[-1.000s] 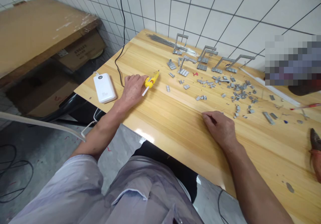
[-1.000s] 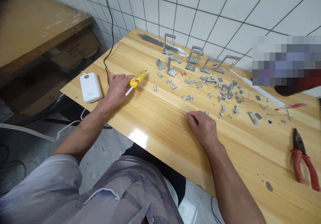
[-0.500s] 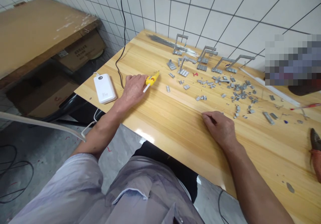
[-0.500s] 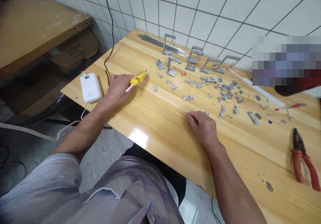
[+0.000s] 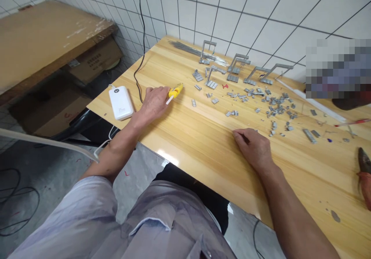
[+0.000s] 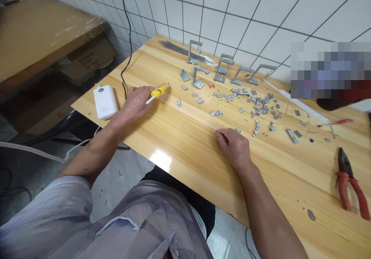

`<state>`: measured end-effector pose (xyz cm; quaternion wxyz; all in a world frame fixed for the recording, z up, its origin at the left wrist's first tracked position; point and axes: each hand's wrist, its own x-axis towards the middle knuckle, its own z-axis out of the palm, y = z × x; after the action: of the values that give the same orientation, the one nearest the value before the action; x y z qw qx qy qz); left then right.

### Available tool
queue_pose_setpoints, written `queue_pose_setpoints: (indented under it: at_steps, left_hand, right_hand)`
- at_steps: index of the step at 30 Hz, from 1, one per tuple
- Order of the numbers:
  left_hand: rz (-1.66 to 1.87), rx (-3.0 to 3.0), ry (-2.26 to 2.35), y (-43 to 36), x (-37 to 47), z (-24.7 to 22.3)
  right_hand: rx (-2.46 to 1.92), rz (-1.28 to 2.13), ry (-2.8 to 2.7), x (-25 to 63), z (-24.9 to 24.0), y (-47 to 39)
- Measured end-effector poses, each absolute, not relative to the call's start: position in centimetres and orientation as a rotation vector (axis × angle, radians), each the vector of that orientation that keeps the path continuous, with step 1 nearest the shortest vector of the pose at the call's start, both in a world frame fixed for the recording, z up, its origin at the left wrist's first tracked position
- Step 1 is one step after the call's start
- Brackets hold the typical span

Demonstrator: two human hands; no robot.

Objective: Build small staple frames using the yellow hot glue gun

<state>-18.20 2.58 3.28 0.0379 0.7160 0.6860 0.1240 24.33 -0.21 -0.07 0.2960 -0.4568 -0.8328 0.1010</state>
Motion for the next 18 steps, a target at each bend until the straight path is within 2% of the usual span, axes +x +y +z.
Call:
queue_pose_setpoints:
  at_steps: [18]
  left_hand:
    - [0.284,2.260,2.124,3.02,-17.75,2.97]
  right_hand:
    - [-1.218,0.252,-2.202,24.22,-0.26,-0.31]
